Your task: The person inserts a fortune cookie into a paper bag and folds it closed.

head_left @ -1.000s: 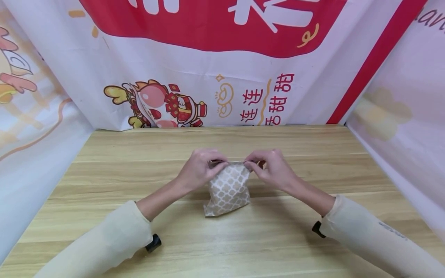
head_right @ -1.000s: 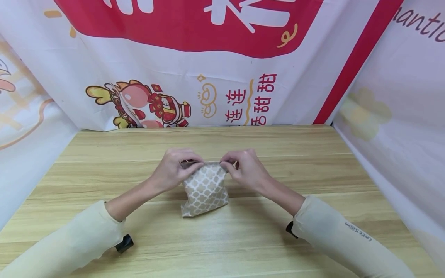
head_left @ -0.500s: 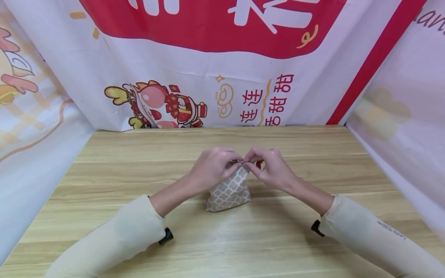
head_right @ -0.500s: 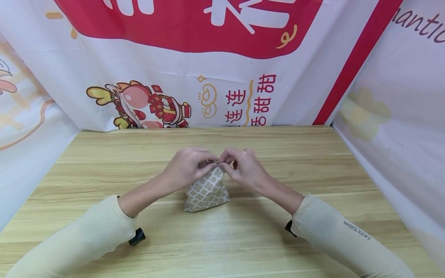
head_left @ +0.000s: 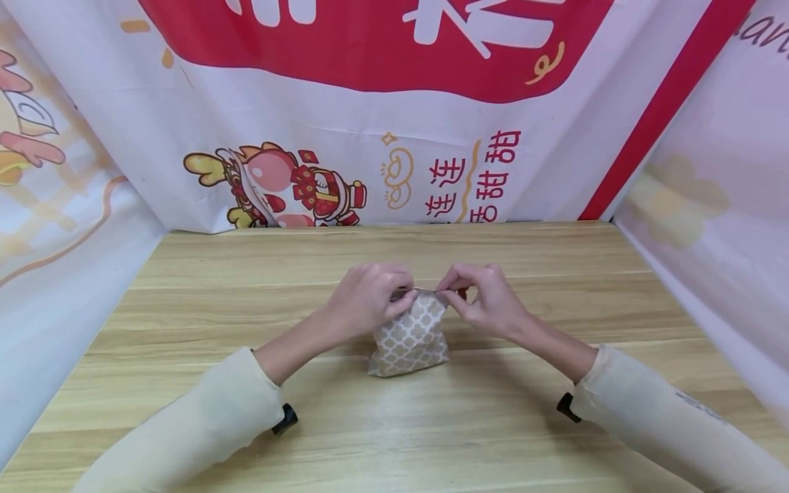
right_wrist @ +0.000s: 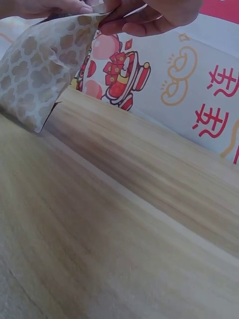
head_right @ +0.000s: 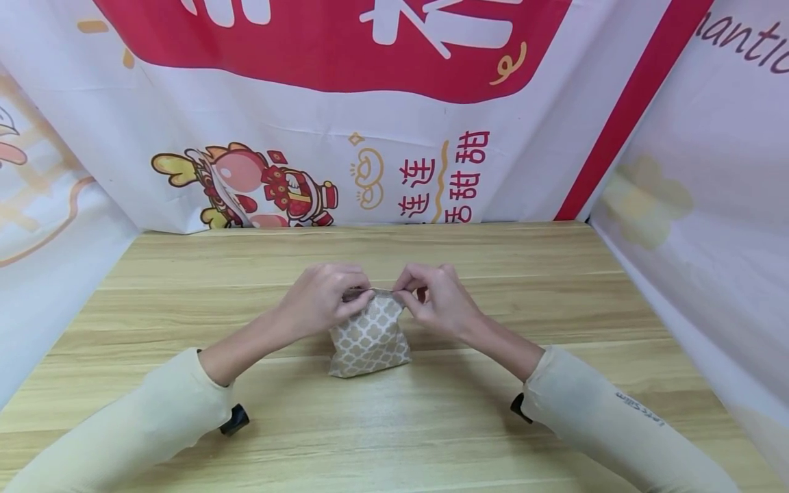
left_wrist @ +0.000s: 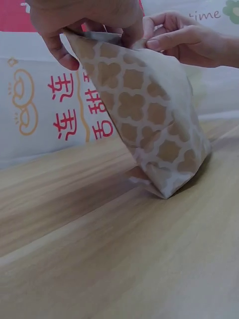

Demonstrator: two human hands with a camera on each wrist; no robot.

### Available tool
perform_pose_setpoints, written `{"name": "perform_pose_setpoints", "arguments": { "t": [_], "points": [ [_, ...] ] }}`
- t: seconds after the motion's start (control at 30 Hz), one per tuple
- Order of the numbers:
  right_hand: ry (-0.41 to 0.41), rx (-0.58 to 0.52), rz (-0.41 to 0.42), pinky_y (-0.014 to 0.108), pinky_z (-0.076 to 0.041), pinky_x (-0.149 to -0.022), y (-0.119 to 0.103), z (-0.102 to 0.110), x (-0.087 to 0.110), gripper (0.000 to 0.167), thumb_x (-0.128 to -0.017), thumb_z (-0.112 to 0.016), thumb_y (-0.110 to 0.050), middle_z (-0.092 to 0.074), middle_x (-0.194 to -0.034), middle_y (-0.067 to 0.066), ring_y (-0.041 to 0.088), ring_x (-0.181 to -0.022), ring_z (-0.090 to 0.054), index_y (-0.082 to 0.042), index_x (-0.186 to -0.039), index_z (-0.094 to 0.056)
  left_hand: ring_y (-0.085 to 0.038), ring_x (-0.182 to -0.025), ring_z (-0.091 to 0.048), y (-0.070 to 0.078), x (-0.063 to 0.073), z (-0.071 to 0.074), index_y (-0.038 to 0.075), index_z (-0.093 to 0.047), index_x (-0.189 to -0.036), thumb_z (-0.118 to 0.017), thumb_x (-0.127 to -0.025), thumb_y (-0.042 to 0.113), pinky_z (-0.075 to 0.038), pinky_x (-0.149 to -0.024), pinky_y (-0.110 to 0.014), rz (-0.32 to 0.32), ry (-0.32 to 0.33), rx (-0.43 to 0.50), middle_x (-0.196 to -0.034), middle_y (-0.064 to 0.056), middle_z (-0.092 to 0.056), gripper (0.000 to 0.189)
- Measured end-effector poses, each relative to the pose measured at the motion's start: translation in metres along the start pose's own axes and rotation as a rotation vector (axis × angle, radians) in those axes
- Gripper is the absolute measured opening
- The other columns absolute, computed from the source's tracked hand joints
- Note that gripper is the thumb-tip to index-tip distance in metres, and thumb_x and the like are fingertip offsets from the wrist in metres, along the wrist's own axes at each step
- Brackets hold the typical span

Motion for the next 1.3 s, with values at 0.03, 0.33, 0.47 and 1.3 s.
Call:
{"name": "perform_pose_setpoints", "arguments": {
  "t": [0.03,0.33,0.47,1.3],
  "points": [
    [0.003,-0.002,0.001,0.023,-0.056,-0.059,0.001,0.000,0.001,0.021,-0.083,-0.071,0.018,-0.076,-0.078,0.005,0.016,-0.064,-0.069,-0.003,-0.084,-0.071,-0.009,-0.062,-0.055,-0.002,0.001,0.000,0.010,-0.072,-0.084,-0.072,-0.094,0.013,-0.047,-0.054,-0.019,0.008,-0.005,0.015,-0.078,0.001,-0.069,0.011],
    [0.002,-0.023,-0.014,0.025,-0.060,-0.063,0.005,0.000,0.002,0.018,-0.084,-0.074,0.015,-0.076,-0.078,0.004,0.014,-0.067,-0.071,-0.003,-0.084,-0.072,-0.011,-0.067,-0.056,-0.014,0.007,-0.001,0.010,-0.071,-0.083,-0.071,-0.094,0.011,-0.053,-0.061,-0.024,0.031,-0.007,0.089,-0.079,0.000,-0.068,0.011],
    [0.016,-0.032,-0.045,0.025,-0.061,-0.064,0.010,0.004,0.005,0.018,-0.084,-0.074,0.015,-0.075,-0.078,0.004,0.015,-0.067,-0.071,-0.003,-0.084,-0.072,-0.011,-0.067,-0.057,-0.021,0.013,0.002,0.008,-0.071,-0.083,-0.071,-0.093,0.010,-0.053,-0.061,-0.024,0.058,0.001,0.112,-0.078,0.000,-0.068,0.011],
    [0.014,-0.083,-0.212,0.026,-0.061,-0.064,0.030,0.012,0.014,0.021,-0.085,-0.075,0.013,-0.074,-0.076,0.004,0.023,-0.066,-0.071,-0.008,-0.084,-0.073,-0.015,-0.074,-0.068,-0.039,0.027,0.005,-0.002,-0.078,-0.096,-0.067,-0.090,-0.006,-0.060,-0.066,-0.025,0.129,0.042,0.193,-0.090,-0.012,-0.077,0.013]
  ]
}}
Point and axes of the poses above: each hand's wrist, its own x-axis away from the middle knuckle, its own z-axis out of the back of the hand, y = z × x, the point moved 8 cm from there along -x, towards the middle knuckle
